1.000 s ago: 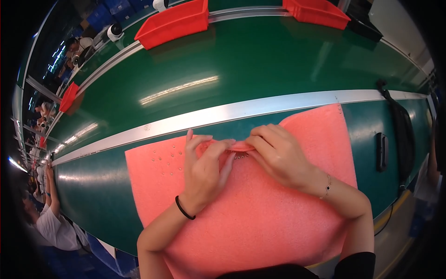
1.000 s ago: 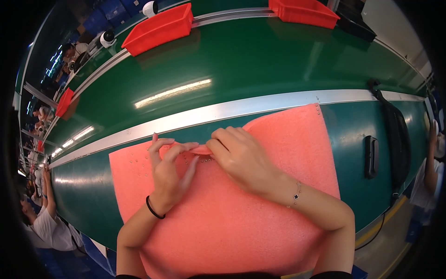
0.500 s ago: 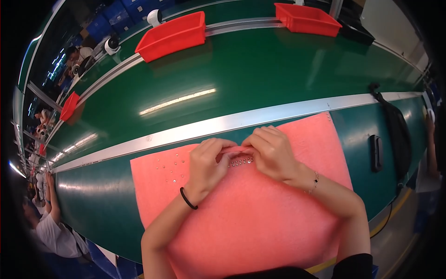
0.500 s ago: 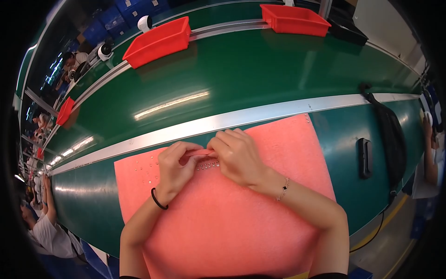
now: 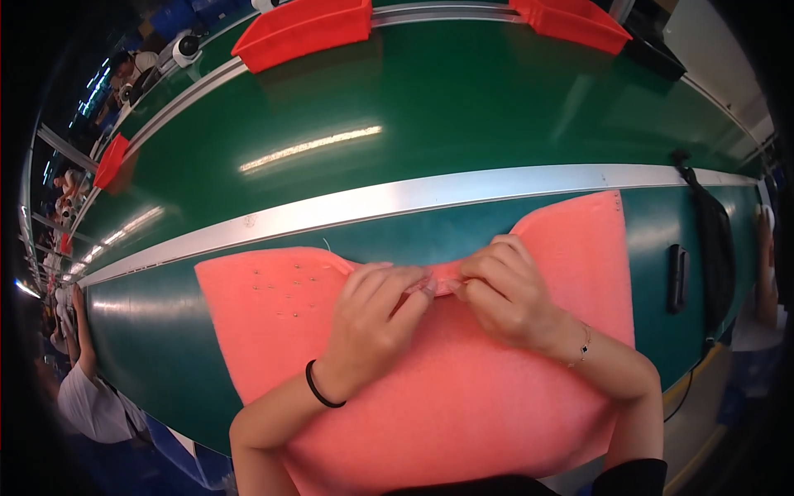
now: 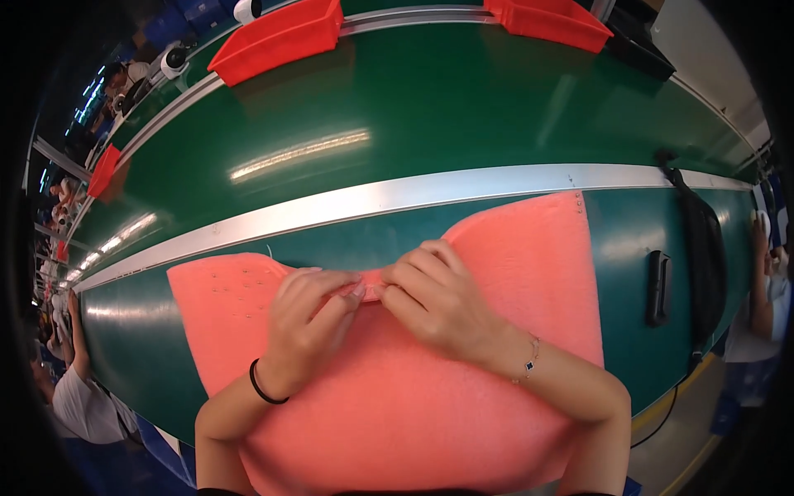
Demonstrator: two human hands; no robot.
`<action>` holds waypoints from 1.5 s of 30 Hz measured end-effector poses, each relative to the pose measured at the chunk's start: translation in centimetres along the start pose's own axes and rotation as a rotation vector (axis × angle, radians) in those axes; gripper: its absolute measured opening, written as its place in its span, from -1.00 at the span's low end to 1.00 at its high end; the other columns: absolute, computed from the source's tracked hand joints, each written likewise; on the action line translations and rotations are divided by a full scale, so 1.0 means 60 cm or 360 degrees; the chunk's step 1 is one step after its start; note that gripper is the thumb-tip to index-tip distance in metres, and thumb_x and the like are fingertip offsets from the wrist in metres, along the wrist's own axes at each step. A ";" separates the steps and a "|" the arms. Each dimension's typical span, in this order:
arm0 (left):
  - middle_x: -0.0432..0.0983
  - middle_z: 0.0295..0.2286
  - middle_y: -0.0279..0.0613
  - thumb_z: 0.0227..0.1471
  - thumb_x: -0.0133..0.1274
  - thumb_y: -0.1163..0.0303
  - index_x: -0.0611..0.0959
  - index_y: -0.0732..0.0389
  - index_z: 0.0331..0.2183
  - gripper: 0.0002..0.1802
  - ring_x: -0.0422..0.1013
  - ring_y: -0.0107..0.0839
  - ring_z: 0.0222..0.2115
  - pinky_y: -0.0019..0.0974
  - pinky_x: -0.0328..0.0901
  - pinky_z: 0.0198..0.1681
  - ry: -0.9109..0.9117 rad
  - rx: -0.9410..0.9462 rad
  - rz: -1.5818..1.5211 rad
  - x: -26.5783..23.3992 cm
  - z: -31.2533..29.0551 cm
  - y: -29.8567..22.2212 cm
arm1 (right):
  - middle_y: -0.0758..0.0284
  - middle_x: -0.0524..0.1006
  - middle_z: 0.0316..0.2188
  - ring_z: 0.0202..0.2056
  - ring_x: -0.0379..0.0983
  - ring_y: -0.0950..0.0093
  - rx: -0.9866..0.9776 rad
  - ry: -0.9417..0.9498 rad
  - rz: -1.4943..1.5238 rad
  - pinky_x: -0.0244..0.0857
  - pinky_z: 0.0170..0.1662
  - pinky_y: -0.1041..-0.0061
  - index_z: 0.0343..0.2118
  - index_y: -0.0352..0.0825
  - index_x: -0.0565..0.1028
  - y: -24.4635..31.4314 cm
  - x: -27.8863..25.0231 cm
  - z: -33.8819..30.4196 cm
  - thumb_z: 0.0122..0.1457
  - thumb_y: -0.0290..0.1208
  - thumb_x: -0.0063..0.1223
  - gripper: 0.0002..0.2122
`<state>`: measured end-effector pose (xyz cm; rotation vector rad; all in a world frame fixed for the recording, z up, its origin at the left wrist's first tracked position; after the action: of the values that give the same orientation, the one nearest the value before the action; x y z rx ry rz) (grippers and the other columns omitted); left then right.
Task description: Sorting and arranging small electronic components on a foam mat at a factory assembly line.
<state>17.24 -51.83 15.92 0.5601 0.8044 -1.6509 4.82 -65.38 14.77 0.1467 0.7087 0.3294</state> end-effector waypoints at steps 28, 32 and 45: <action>0.17 -0.69 -0.37 -0.41 0.29 0.55 0.45 0.09 -0.69 -0.71 0.13 -0.41 -0.70 -0.35 0.00 -0.68 -0.0177 0.0227 0.0009 0.002 0.002 0.024 | 0.37 0.19 -0.63 -0.60 0.18 0.46 -0.0171 -0.0069 0.0034 0.14 -0.55 0.51 -0.63 -0.33 0.34 -0.005 0.001 0.005 -0.40 -0.52 0.03 -0.84; 0.16 -0.70 -0.38 -0.40 0.28 0.54 0.46 0.09 -0.69 -0.72 0.12 -0.42 -0.71 -0.37 -0.02 -0.68 -0.0180 0.0330 0.0058 -0.002 -0.001 0.022 | 0.36 0.16 -0.72 -0.68 0.11 0.44 -0.0218 -0.0117 0.0043 0.10 -0.62 0.49 -0.74 -0.35 0.26 -0.001 -0.001 0.007 -0.31 -0.72 0.17 -0.75; 0.23 -0.71 -0.51 -0.33 0.22 0.49 0.57 0.05 -0.63 -0.86 0.13 -0.59 -0.71 -0.50 -0.06 -0.67 -0.0284 0.0477 0.0108 -0.031 -0.005 -0.004 | 0.38 0.40 -0.66 -0.65 0.24 0.54 -0.0409 -0.0159 0.0027 0.23 -0.60 0.60 -0.73 -0.35 0.40 0.033 -0.031 0.009 -0.37 -0.63 0.24 -0.82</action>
<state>17.40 -50.40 17.14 0.6299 0.4057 -1.7422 3.37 -64.20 16.82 -0.0742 0.5609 0.4231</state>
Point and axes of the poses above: each hand's wrist, its own z-axis towards the middle knuckle, its own x-axis out of the palm, y = z × x, the point moved 1 cm from there along z, towards the middle knuckle
